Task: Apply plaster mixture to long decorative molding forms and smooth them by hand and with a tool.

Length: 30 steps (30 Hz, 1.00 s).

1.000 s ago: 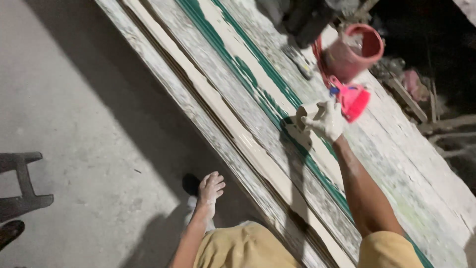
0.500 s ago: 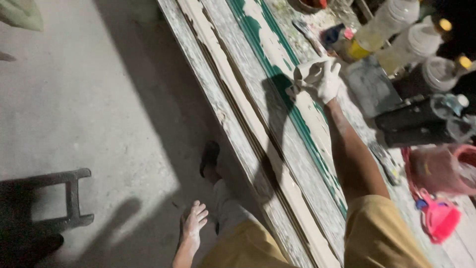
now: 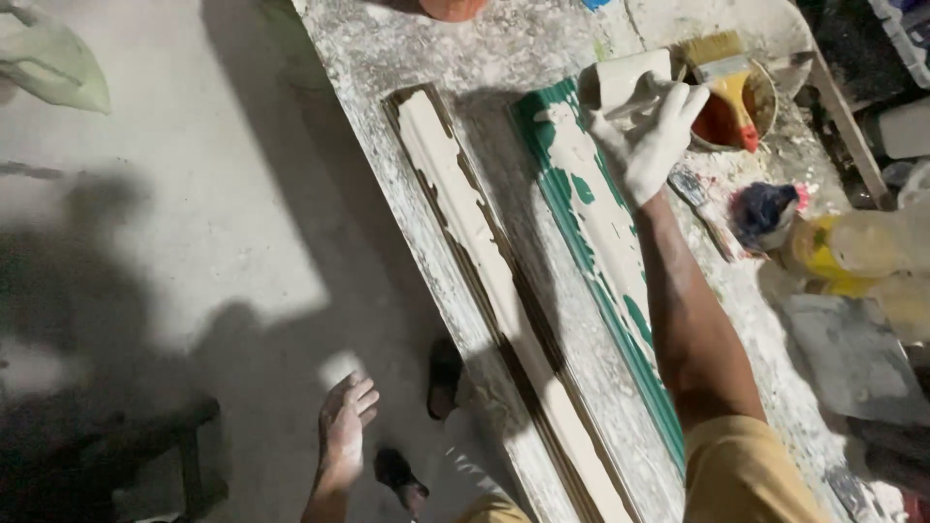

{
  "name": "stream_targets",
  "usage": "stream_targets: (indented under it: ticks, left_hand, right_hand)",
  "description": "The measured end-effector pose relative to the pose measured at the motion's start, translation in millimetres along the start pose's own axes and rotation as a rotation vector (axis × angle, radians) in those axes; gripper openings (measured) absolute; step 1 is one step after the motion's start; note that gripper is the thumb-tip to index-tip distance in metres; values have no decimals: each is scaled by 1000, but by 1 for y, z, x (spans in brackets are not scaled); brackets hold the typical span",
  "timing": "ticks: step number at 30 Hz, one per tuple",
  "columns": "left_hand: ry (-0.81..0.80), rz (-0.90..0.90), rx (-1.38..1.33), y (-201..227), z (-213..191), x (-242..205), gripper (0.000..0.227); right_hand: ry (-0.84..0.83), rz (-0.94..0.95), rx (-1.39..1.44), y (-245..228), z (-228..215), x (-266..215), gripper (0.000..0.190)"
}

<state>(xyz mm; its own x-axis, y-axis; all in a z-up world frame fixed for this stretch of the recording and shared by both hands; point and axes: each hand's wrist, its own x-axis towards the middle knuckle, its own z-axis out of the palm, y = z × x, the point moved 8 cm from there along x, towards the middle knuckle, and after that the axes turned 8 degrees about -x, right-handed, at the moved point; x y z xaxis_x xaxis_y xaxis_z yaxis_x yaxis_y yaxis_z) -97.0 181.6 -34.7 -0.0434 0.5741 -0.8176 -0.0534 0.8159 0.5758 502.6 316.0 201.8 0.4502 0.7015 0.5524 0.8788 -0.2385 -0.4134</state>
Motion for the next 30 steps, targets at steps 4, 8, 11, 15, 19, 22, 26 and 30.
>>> stream_targets:
  ticks: [4,8,11,15,19,22,26,30]
  left_hand:
    - [-148,164,-12,19,59,38,53]
    - [-282,205,-112,25,119,55,56]
    - [-210,43,111,64,144,-6,60]
    - [-261,68,190,87,161,17,69]
    - [-127,-243,179,25,141,43,71]
    - [-104,-276,144,79,151,7,67]
    - [-236,-131,117,64,161,28,66]
    - [-311,-45,201,81,188,23,61]
  right_hand:
    - [17,15,-24,-1,47,11,91]
    - [146,-54,43,-3,69,23,91]
    - [22,-63,0,3,70,3,83]
    - [71,-49,2,8,85,35,81]
    - [103,-81,-20,27,71,30,87]
    - [293,71,272,17,66,84,80]
    - [181,258,691,0,125,157,68]
    - [137,125,378,-34,180,222,44]
